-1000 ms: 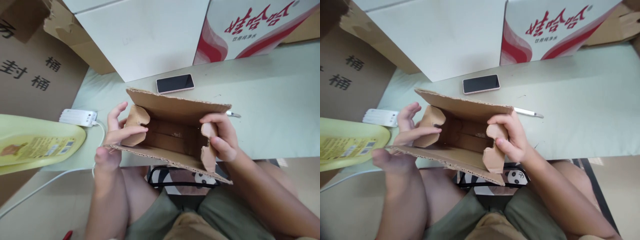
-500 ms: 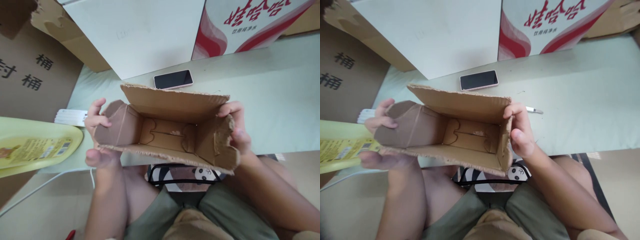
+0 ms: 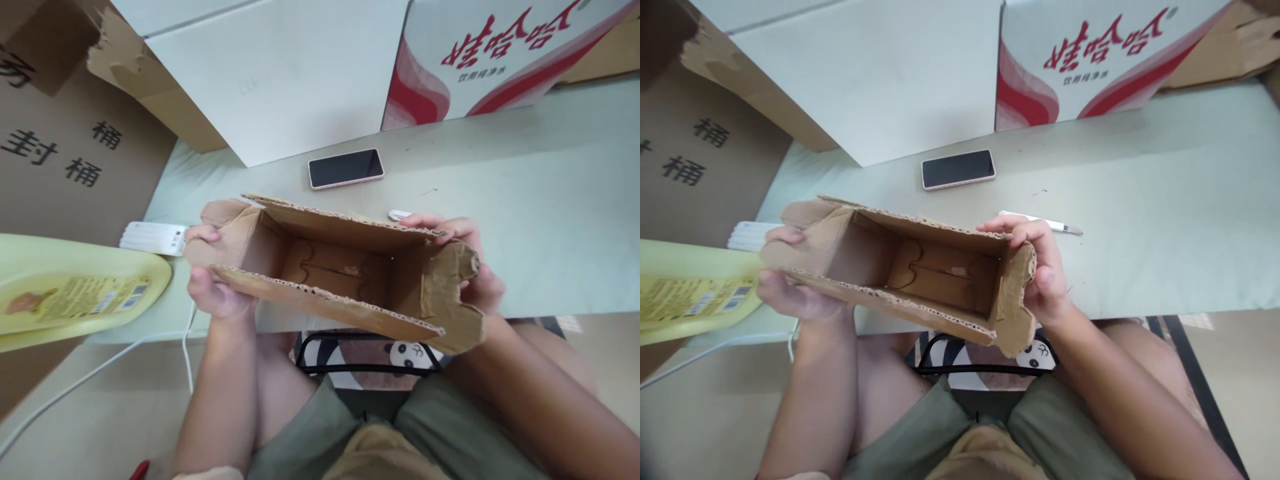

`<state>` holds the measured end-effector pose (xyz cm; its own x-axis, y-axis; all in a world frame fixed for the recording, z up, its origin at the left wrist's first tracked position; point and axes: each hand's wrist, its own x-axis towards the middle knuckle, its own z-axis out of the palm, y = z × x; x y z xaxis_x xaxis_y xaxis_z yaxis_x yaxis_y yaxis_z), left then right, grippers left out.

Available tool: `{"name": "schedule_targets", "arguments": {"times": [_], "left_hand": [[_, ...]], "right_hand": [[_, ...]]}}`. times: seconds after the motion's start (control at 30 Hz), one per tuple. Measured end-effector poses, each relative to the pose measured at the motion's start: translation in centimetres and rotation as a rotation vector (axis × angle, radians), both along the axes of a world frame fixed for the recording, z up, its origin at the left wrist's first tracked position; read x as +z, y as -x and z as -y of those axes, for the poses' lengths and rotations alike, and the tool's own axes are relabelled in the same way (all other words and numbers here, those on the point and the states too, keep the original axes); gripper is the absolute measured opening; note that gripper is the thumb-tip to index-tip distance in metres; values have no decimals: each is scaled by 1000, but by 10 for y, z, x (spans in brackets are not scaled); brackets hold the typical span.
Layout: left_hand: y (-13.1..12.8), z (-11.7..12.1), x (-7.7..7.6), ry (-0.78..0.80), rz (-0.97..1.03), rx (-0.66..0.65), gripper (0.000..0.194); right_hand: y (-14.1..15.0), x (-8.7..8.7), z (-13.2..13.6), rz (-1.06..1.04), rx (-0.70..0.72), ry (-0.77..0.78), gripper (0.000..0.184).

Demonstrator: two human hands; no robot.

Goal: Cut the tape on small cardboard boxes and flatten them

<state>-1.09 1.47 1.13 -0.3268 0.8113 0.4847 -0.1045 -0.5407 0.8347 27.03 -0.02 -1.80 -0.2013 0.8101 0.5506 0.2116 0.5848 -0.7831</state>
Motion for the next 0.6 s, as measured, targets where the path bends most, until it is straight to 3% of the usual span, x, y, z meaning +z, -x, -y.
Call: {"name": "schedule_targets", "arguments": {"times": [0.07,0.13,0.4,0.6], "left_hand": [[1,-1,-2,2,48,-4,43],[4,-1,-4,9,73,-12,41],[12,-2,-3,108,144,13,42],[24,-2,-10,114,124,-48,37]], "right_hand": [[2,1,1,-241,63,41,36],[3,1,1,-322,53,73,40],[-2,-3,1,-29,-52,20,51],[8,-1,6,-38,-43,54,54]]}}
